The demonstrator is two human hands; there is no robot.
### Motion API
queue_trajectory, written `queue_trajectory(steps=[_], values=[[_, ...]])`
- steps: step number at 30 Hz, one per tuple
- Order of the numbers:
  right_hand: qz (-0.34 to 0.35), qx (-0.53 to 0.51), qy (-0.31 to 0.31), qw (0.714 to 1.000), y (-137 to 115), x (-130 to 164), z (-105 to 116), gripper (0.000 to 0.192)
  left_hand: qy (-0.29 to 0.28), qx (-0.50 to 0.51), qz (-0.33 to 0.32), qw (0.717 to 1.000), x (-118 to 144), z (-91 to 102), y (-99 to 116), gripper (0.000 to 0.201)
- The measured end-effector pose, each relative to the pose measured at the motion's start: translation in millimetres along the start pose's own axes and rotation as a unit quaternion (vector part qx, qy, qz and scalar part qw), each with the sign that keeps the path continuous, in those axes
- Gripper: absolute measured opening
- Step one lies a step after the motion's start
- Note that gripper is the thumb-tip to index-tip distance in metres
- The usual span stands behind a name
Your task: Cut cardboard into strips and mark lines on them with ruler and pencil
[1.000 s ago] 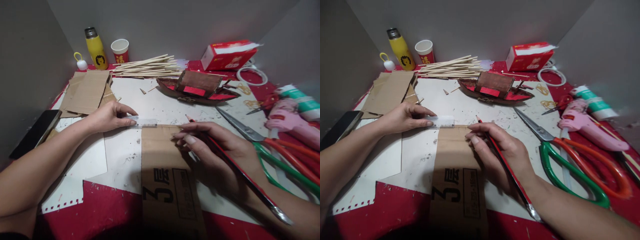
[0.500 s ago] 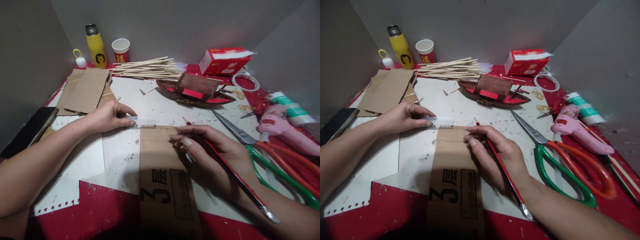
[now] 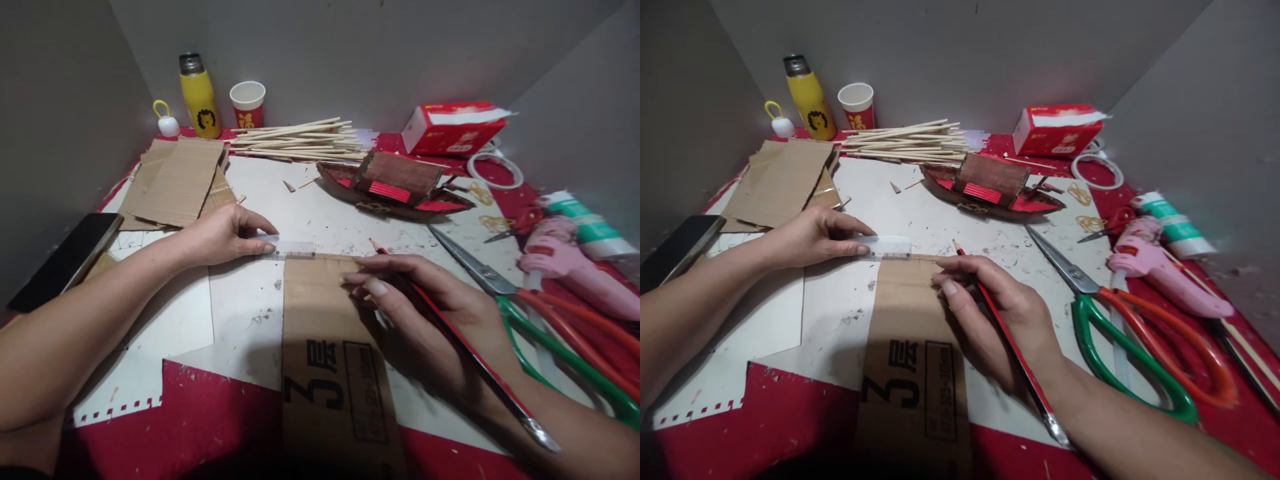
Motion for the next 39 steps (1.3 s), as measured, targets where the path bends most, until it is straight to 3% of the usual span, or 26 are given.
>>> queue_trajectory(steps=[13, 21, 28, 34, 39], values=[[0.026, -0.005, 0.000, 1.000, 5, 0, 1, 0.018, -0.003, 0.005, 0.001, 1.000, 1, 1.9, -3, 0.029], [0.009, -0.014, -0.007, 1.000, 2, 0, 0, 0.016, 0.006, -0.003, -0.005, 1.000, 1, 1.4, -4, 0.030], [-0.077, -0.108, 0.037, 0.990, -12, 1, -5, 0.019, -0.004, -0.042, -0.012, 0.999, 2, 1.6, -5, 0.035], [-0.116, -0.194, -0.014, 0.974, -41, 1, 9, 0.034, -0.012, -0.070, -0.018, 0.997, 0, 2.8, -6, 0.037], [-0.139, -0.165, -0.028, 0.976, -44, -8, -7, 0.018, -0.013, -0.078, -0.021, 0.997, 0, 3.3, -5, 0.036]])
Point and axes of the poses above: each hand's wrist, its own x-axis away from the middle knuckle, its own z-axis out of the back of the hand, y = z × x, the point moved 1 cm from there along -x, towards the middle knuckle, and after that the axes turned 12 degrees about y, right-handed, at the moved point
